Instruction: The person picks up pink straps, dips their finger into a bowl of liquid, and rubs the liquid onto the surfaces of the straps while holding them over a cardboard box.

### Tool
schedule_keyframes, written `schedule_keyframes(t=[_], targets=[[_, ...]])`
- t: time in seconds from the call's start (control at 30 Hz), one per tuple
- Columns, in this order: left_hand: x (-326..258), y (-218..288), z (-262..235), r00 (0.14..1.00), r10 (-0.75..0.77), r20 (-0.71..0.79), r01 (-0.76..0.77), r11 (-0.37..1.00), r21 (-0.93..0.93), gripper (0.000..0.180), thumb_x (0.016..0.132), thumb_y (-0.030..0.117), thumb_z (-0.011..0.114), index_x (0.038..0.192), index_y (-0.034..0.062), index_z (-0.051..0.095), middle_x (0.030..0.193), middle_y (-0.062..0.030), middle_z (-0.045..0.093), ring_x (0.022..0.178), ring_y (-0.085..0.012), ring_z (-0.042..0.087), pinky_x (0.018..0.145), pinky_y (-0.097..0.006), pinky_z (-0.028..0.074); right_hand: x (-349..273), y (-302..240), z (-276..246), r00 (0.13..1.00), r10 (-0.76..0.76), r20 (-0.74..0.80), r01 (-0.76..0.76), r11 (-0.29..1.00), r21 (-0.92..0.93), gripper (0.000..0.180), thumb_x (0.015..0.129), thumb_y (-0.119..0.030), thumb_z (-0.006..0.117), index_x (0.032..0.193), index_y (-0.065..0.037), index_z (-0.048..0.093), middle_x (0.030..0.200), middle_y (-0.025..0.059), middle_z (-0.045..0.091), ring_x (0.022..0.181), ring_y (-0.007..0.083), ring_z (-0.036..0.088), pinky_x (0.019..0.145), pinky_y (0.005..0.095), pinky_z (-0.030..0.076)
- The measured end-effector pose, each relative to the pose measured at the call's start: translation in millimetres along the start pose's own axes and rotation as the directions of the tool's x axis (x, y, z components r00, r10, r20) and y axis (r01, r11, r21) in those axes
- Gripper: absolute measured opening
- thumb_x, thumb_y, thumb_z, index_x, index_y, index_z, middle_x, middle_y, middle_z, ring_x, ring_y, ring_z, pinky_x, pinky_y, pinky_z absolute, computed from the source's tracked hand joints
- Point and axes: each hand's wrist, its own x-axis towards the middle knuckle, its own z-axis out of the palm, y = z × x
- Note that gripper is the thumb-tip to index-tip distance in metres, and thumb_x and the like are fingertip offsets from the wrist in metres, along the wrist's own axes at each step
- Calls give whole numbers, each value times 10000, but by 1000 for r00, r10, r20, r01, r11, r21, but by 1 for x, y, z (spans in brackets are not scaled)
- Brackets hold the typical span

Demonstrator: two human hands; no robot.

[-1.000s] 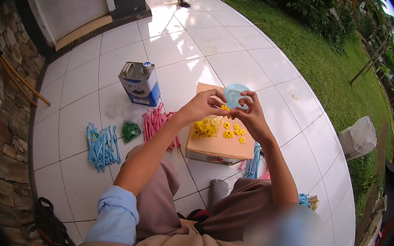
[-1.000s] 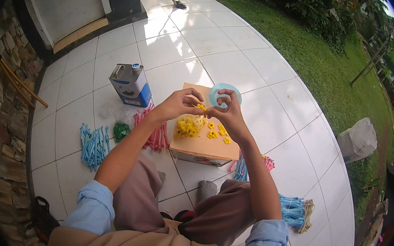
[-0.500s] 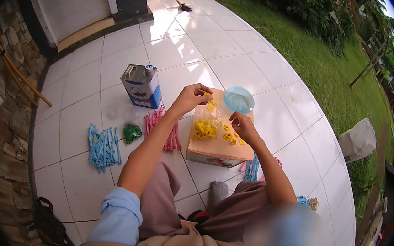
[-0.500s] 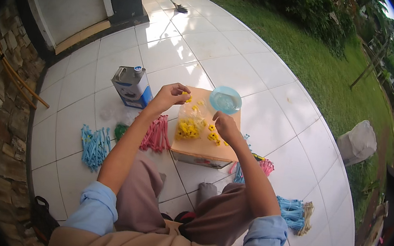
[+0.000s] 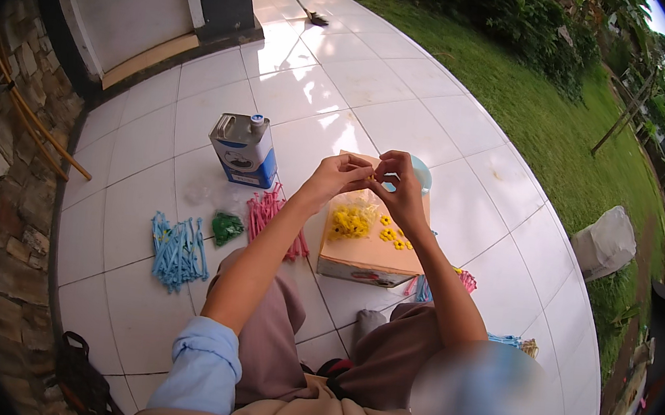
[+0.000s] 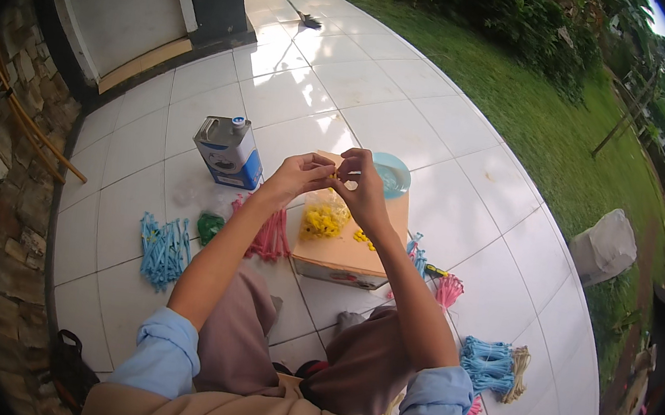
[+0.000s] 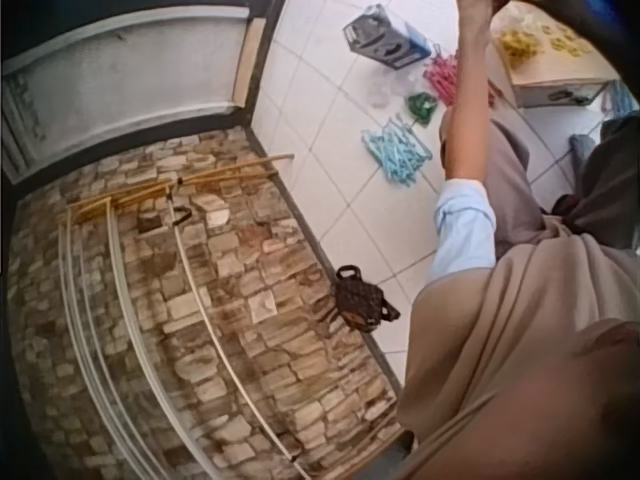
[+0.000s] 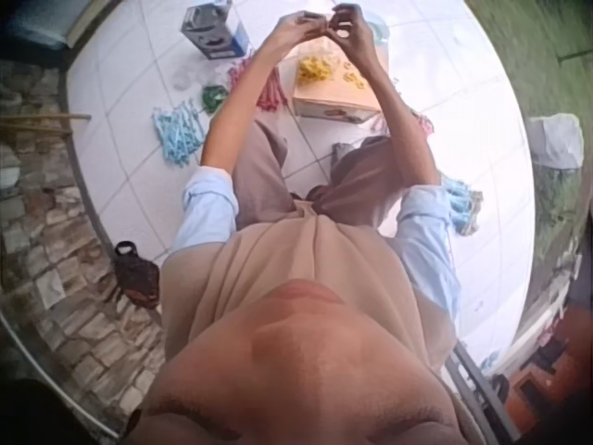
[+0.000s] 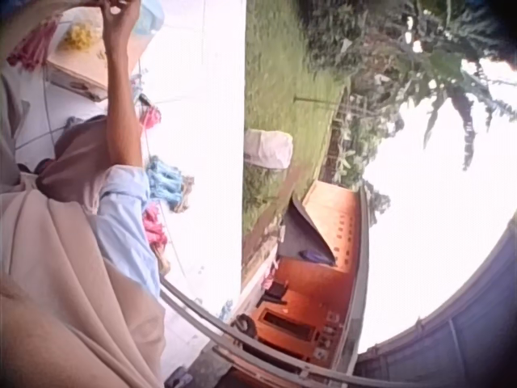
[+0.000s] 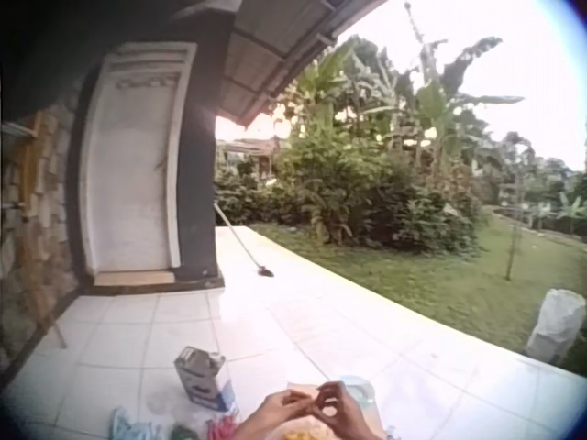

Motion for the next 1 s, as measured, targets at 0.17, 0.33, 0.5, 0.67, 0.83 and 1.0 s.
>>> schedule_keyframes(t=[0.17, 0.33, 0.5, 0.67, 0.83, 1.0], targets=[[-9, 12, -11, 999, -40, -22, 42, 995, 91, 256, 838, 116, 631, 1019, -47, 552, 965, -122, 604, 870, -171, 625, 815, -259, 526, 8, 4, -4, 977, 156, 145, -200, 905, 377, 380, 759, 8, 673, 1045, -45, 427, 819, 60, 578, 762, 133, 586, 712, 264, 499], [-13, 13, -15, 997, -57, 50, 51, 994, 100, 244, 821, 99, 643, 1017, -26, 571, 962, -103, 615, 859, -161, 627, 790, -250, 529, 9, 5, -10, 937, 226, 265, -320, 859, 400, 360, 785, -8, 653, 1038, -53, 401, 831, 72, 585, 762, 142, 593, 705, 278, 482], [-8, 20, -13, 998, -53, 33, 47, 983, 177, 244, 811, 109, 657, 1015, -3, 583, 954, -85, 619, 858, -146, 625, 759, -243, 527, 7, 22, -17, 949, 237, 206, -298, 887, 352, 312, 787, 3, 639, 992, -35, 408, 830, 79, 583, 770, 148, 597, 667, 263, 497], [7, 9, -11, 976, 205, -77, -162, 912, 377, 187, 798, 117, 663, 948, 13, 618, 884, -69, 646, 803, -143, 638, 729, -244, 524, -3, 50, -50, 953, 294, -67, -295, 956, 1, 291, 732, 33, 655, 931, -10, 447, 751, 117, 617, 670, 176, 635, 570, 273, 512], [17, -14, -7, 960, 277, -51, -159, 682, 714, 153, 751, 81, 676, 887, 26, 632, 814, -62, 671, 752, -148, 650, 720, -259, 522, -34, 77, -44, 830, 450, 330, -292, 854, -431, 254, 668, 66, 659, 852, 3, 498, 666, 145, 632, 660, 203, 647, 590, 311, 504], [22, -24, -7, 955, 297, -10, -176, 593, 785, 151, 719, 58, 678, 864, 39, 639, 816, -67, 671, 762, -179, 659, 702, -279, 533, -39, 90, -47, 801, 497, 334, -349, 841, -414, 180, 703, 49, 623, 840, 12, 512, 705, 148, 631, 655, 221, 639, 592, 327, 515]])
